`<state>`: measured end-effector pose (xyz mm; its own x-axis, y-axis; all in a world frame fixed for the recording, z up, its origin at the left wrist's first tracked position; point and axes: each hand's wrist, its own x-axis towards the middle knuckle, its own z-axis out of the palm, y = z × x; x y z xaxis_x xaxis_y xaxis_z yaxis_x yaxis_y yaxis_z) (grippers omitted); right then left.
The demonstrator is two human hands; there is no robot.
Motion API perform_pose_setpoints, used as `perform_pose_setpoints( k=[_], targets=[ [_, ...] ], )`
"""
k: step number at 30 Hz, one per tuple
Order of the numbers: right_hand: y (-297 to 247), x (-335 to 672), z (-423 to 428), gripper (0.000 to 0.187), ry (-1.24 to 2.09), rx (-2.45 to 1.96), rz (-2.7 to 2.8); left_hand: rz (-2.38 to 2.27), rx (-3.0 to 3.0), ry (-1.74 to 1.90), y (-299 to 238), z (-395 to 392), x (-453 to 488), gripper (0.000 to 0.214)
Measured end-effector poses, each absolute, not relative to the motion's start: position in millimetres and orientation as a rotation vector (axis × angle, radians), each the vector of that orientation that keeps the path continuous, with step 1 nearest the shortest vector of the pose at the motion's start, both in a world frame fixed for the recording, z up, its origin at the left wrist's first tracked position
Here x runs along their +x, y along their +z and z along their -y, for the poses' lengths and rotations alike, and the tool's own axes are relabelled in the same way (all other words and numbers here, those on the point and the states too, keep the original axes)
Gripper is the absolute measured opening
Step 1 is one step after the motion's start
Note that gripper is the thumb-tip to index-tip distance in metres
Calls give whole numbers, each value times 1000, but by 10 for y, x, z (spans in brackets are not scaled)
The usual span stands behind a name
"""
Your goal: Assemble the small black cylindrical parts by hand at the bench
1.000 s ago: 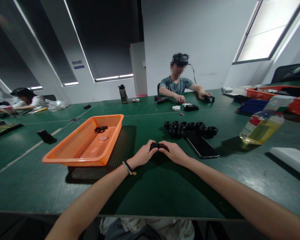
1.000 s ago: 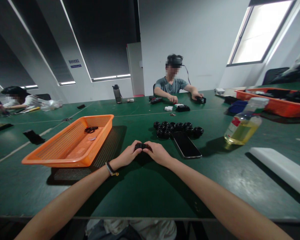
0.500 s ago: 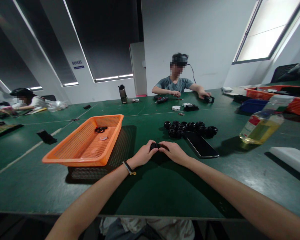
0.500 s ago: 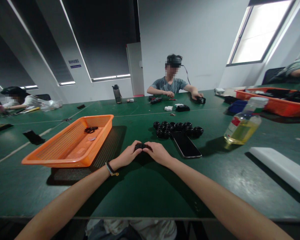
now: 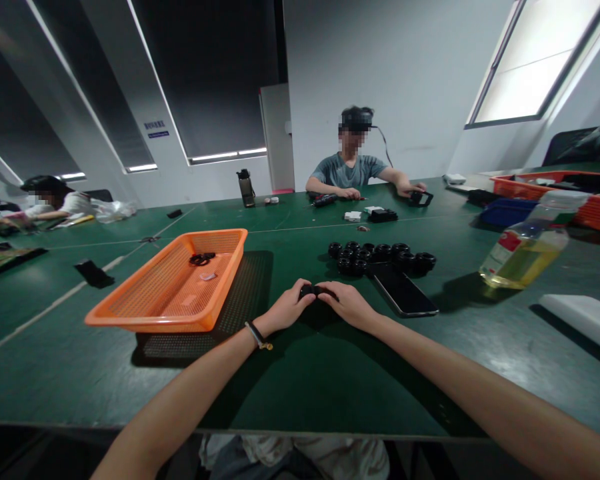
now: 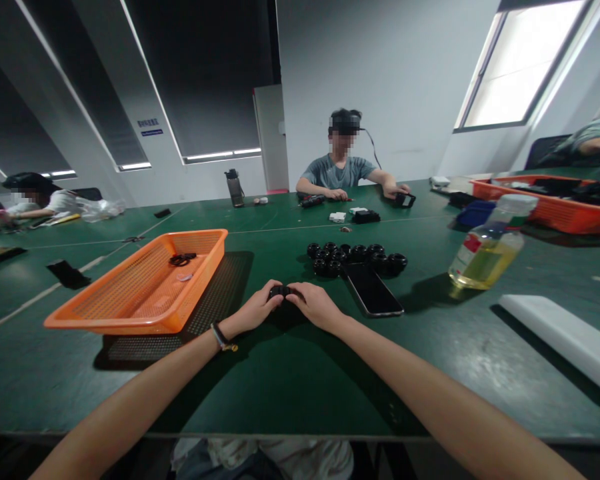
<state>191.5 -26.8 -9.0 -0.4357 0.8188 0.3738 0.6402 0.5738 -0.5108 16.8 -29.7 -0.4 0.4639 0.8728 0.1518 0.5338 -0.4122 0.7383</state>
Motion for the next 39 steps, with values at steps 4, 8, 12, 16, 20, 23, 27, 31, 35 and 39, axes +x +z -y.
perform_pose_setpoints(
  k=[4, 8, 12, 16, 20, 23, 27, 31, 35, 39],
  targets=[
    [-134, 1920, 262, 34, 351, -1059, 2162, -1116, 2010, 758, -22, 274, 159, 22],
    [-138, 1916, 259, 31, 335, -1025, 2158, -1123, 2022, 741, -21, 279, 159, 21],
    [-124, 1911, 256, 29, 334, -1046, 2157, -1158, 2037, 722, -9, 296, 163, 21],
    [-119, 1905, 264, 27, 340, -1071, 2161, -1171, 2048, 708, 3, 304, 168, 21],
    [-112, 1902, 274, 27, 357, -1085, 2159, -1173, 2057, 711, 5, 307, 171, 21],
    [-99, 1903, 281, 27, 369, -1094, 2156, -1179, 2064, 706, 10, 312, 170, 22],
    [-85, 1907, 288, 26, 385, -1112, 2175, -1181, 2075, 691, 22, 317, 167, 23],
    [-91, 1912, 287, 25, 398, -1110, 2175, -1177, 2078, 693, 22, 317, 169, 23],
    [-97, 1909, 280, 25, 394, -1123, 2179, -1178, 2091, 698, 12, 315, 173, 24],
    [-95, 1901, 273, 26, 377, -1157, 2188, -1196, 2097, 700, 11, 317, 176, 23]
  ],
)
